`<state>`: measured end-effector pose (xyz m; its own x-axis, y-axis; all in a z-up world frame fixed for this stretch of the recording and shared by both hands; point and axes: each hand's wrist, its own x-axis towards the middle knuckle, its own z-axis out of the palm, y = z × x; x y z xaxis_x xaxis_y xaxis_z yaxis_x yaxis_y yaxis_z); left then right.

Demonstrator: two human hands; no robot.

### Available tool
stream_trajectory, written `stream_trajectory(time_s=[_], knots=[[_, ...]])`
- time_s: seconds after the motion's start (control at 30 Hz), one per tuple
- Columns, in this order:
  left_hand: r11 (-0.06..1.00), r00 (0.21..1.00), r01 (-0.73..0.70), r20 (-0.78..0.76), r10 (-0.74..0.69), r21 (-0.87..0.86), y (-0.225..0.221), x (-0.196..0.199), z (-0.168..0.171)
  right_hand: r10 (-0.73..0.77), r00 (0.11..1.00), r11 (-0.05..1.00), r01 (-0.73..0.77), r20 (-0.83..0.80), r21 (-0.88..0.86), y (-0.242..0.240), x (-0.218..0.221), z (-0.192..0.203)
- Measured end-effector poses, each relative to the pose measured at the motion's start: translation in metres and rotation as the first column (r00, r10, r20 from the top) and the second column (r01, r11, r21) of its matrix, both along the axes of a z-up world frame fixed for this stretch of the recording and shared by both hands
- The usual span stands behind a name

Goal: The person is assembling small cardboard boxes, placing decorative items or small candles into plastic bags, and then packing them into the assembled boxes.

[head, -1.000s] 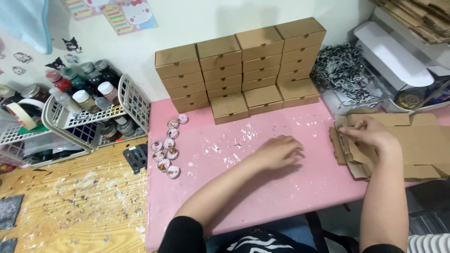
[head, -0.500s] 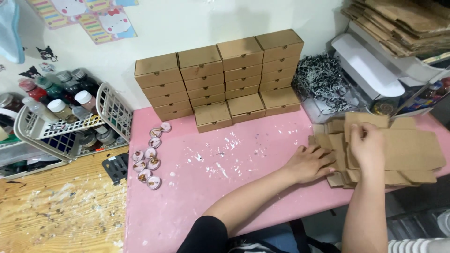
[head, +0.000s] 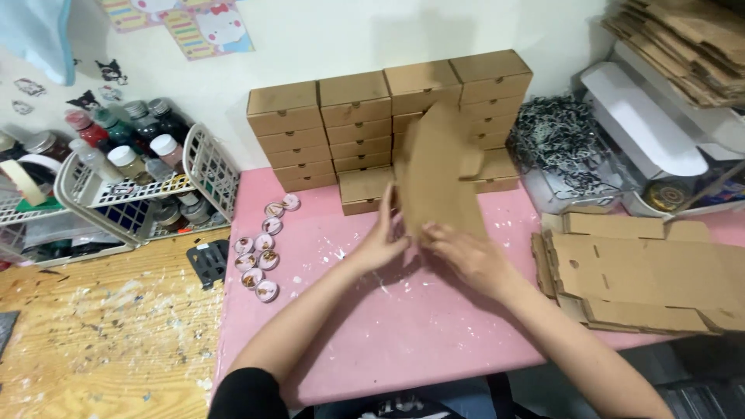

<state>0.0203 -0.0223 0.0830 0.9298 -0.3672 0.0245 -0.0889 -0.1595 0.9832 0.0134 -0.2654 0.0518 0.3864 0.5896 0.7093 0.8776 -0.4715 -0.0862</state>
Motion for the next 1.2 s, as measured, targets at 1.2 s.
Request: stream_trajectory(time_s=[1.2], knots=[[0.808, 0.904, -0.172, 0.415, -0.097, 0.563, 0.054, 0.002, -0.059, -0.071, 0.456, 0.997, 0.018, -0.887, -0.070, -0.020, 0.025, -0.003]])
